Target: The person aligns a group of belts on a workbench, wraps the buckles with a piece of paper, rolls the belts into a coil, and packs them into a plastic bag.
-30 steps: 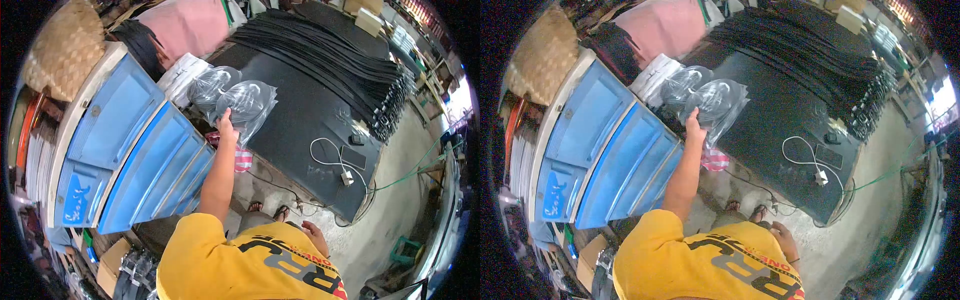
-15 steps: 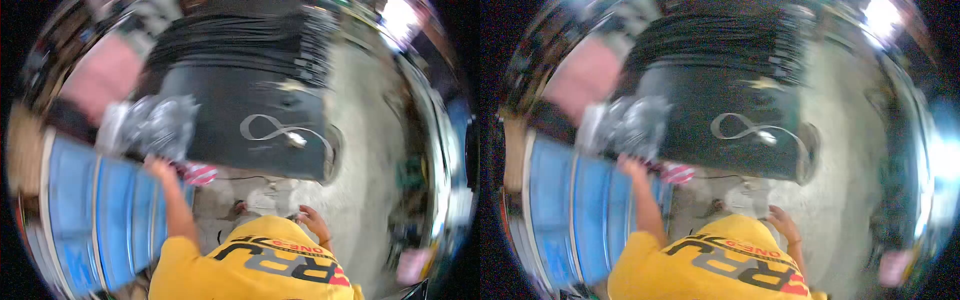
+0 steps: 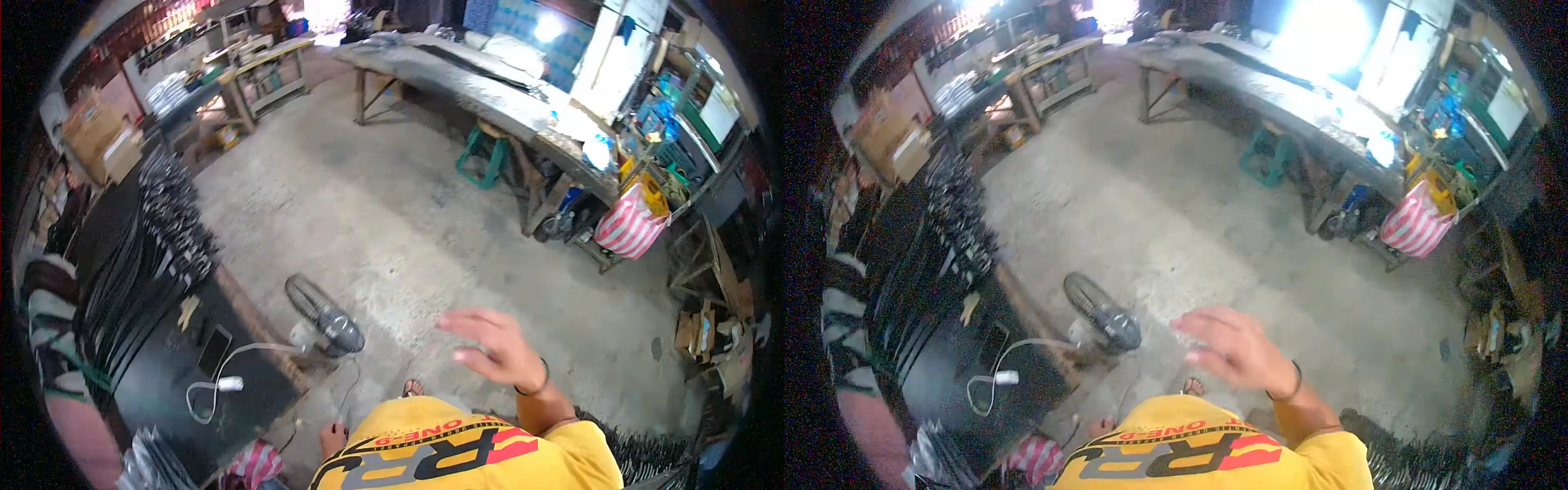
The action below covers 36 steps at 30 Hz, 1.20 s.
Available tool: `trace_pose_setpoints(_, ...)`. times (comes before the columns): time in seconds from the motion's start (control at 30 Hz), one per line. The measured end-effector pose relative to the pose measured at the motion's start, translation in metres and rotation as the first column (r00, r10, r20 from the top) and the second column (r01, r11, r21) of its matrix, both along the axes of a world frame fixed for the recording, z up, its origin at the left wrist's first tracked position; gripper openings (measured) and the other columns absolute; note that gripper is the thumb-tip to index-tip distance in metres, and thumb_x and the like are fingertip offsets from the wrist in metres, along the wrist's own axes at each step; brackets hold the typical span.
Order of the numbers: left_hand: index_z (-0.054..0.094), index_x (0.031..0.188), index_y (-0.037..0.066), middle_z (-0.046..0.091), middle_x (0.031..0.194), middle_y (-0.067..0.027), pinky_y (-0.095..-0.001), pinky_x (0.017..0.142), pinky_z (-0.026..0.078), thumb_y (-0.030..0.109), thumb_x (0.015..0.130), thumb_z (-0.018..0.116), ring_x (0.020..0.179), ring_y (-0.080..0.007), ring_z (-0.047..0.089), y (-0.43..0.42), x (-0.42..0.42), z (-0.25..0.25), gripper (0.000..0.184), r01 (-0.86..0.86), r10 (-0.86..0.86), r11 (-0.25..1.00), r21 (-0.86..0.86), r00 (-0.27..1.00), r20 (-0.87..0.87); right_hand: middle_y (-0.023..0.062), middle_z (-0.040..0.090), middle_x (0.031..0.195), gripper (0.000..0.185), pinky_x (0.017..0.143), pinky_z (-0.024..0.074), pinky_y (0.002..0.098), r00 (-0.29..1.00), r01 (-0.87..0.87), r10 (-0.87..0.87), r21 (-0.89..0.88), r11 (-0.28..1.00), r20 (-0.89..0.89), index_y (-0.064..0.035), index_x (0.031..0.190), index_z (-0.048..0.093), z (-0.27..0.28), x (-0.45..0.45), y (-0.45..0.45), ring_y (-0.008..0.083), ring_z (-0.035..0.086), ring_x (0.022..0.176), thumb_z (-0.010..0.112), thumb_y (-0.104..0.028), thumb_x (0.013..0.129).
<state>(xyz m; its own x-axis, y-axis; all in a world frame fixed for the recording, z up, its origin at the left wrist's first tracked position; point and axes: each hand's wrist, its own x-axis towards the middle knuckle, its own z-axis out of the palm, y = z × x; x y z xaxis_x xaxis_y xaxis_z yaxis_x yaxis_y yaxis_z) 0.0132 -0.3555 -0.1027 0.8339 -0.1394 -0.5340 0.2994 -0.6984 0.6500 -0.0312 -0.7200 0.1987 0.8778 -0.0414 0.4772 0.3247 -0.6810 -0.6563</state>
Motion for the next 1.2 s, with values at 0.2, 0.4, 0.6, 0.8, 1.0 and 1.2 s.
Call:
trace_pose_setpoints(0.2, 0.063, 0.078, -0.001, 0.063, 0.069, -0.0113, -0.0336, 0.058, 0.046, 0.021, 0.085, 0.059, 0.057, -0.0185, 0.058, -0.096, 0.120, -0.041, 0.023, 0.244, -0.228, 0.969, -0.035, 0.942, 0.247, 0.0111, 0.066, 0.092, 0.026, 0.072, 0.0550, 0.0372, 0.773, 0.045, 0.120, -0.243, 0.969, 0.622, -0.0021, 0.099, 0.065, 0.099, -0.007, -0.045, 0.0273, 0.065, 0.077, 0.067, -0.018, 0.078)
trace_pose_setpoints(0.4, 0.064, 0.084, -0.002, 0.065, 0.074, -0.0134, -0.0354, 0.064, 0.049, 0.026, 0.081, 0.062, 0.065, -0.0218, 0.062, -0.185, 0.228, -0.136, 0.028, 0.093, -0.090, 0.993, -0.078, 0.995, 0.042, 0.0167, 0.065, 0.090, 0.023, 0.065, 0.0555, 0.0398, 0.715, 0.261, 0.149, -0.458, 0.850, 0.683, -0.0053, 0.100, 0.059, 0.106, 0.052, -0.141, 0.0299, 0.065, 0.072, 0.056, -0.023, 0.086)
trace_pose_setpoints(0.6, 0.064, 0.093, -0.002, 0.066, 0.086, -0.0194, -0.0383, 0.075, 0.048, 0.032, 0.080, 0.061, 0.083, -0.0290, 0.064, -0.332, 0.297, -0.130, 0.036, 0.360, -0.360, 0.933, 0.011, 0.932, 0.030, 0.0055, 0.067, 0.093, 0.021, 0.069, 0.0566, 0.0352, 0.868, 0.346, -0.151, -0.358, 0.867, 0.474, -0.0163, 0.100, 0.066, 0.140, 0.119, -0.223, 0.0222, 0.065, 0.075, 0.064, -0.010, 0.081)
trace_pose_setpoints(0.8, 0.065, 0.095, 0.000, 0.065, 0.094, -0.0204, -0.0396, 0.079, 0.048, 0.032, 0.081, 0.059, 0.090, -0.0333, 0.062, -0.534, 0.395, -0.077, 0.035, 0.655, -0.666, 0.746, 0.125, 0.727, 0.165, 0.0142, 0.065, 0.091, 0.023, 0.060, 0.0550, 0.0359, 0.844, 0.362, -0.112, -0.404, 0.840, 0.524, -0.0089, 0.102, 0.062, 0.130, 0.154, -0.347, 0.0248, 0.064, 0.068, 0.058, -0.022, 0.084)
trace_pose_setpoints(1.0, 0.064, 0.096, 0.000, 0.065, 0.096, -0.0194, -0.0402, 0.081, 0.048, 0.031, 0.085, 0.057, 0.092, -0.0331, 0.062, -0.728, 0.447, -0.044, 0.033, 0.773, -0.750, 0.631, 0.067, 0.586, 0.307, 0.0140, 0.064, 0.095, 0.030, 0.063, 0.0552, 0.0353, 0.667, 0.519, -0.145, -0.317, 0.794, 0.731, -0.0065, 0.108, 0.060, 0.075, 0.172, -0.484, 0.0260, 0.063, 0.070, 0.062, -0.021, 0.082)
trace_pose_setpoints(1.2, 0.064, 0.095, 0.002, 0.064, 0.094, -0.0201, -0.0416, 0.080, 0.048, 0.029, 0.088, 0.054, 0.092, -0.0364, 0.061, -0.842, 0.444, -0.033, 0.029, 0.776, -0.779, 0.610, 0.159, 0.551, 0.298, 0.0085, 0.065, 0.086, 0.026, 0.059, 0.0514, 0.0297, 0.807, 0.551, -0.449, -0.218, 0.805, 0.383, -0.0039, 0.097, 0.067, 0.029, 0.180, -0.653, 0.0213, 0.062, 0.069, 0.070, -0.006, 0.071)
